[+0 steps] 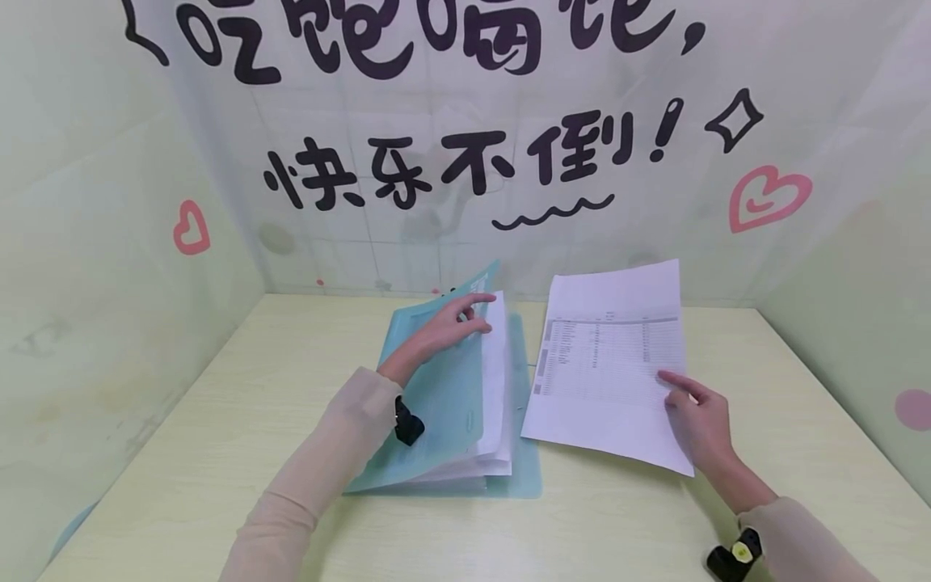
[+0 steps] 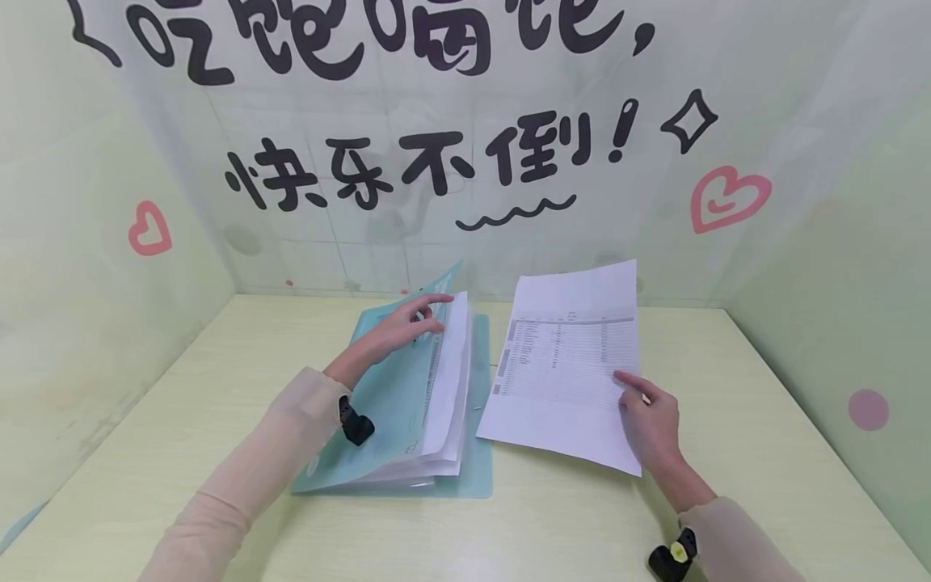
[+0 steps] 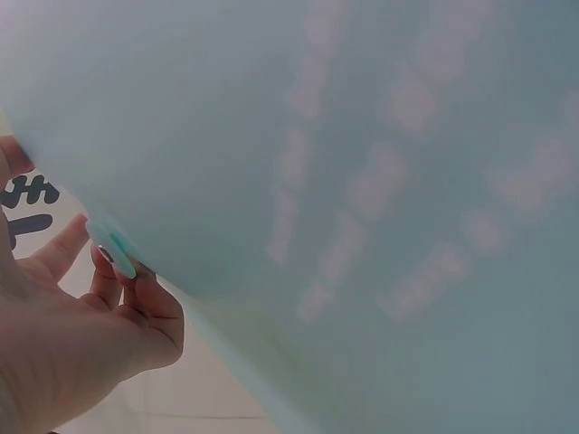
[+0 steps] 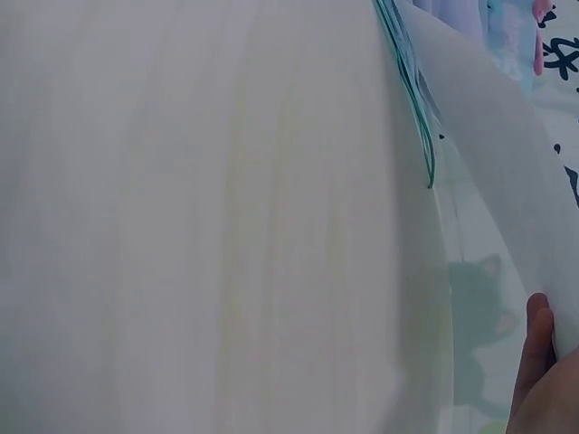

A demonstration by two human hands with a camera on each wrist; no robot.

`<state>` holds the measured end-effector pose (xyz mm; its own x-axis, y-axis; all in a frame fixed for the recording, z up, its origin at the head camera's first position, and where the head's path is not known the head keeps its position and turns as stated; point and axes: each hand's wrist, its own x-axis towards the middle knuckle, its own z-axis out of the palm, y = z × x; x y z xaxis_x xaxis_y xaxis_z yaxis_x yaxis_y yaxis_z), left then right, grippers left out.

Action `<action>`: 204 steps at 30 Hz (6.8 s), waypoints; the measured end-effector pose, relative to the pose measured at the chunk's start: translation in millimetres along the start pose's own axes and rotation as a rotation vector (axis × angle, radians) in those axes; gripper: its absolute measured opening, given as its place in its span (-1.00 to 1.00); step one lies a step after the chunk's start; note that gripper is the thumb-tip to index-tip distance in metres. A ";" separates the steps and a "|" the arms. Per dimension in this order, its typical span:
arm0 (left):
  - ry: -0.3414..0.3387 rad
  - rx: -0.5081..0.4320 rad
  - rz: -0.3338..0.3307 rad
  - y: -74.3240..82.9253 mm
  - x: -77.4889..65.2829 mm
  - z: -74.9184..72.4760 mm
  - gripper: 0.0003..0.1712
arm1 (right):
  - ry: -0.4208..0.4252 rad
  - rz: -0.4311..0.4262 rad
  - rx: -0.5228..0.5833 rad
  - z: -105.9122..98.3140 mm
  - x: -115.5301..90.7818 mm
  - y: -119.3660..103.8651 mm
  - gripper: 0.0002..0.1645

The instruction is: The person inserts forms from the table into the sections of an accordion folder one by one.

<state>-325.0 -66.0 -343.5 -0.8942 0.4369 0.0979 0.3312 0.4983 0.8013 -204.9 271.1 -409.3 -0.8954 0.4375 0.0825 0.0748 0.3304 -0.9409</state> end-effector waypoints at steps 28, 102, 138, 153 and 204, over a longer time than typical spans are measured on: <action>0.002 -0.017 -0.032 1.1 -0.7 0.2 -0.45 | -0.030 0.058 0.050 7.2 -3.3 -4.9 -0.52; -0.011 -0.058 0.016 1.1 -0.7 -0.7 -0.47 | -0.257 0.317 0.370 38.2 -25.5 -6.2 -0.52; -0.030 -0.075 0.018 0.6 -0.8 0.4 -0.45 | -0.417 0.293 0.320 83.6 -32.8 -18.7 -0.50; -0.013 -0.042 0.001 0.4 -0.7 2.1 -0.46 | -0.417 0.291 0.339 104.4 -41.2 -22.9 -0.50; -0.008 -0.033 -0.029 3.2 -1.8 2.6 -0.45 | -0.656 0.173 0.441 117.2 -41.4 -20.9 -0.35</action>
<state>-321.6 -63.2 -342.7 -0.9007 0.4289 0.0694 0.2950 0.4862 0.8225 -220.8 148.0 -431.5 -0.9724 -0.1731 -0.1565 0.1781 -0.1171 -0.9770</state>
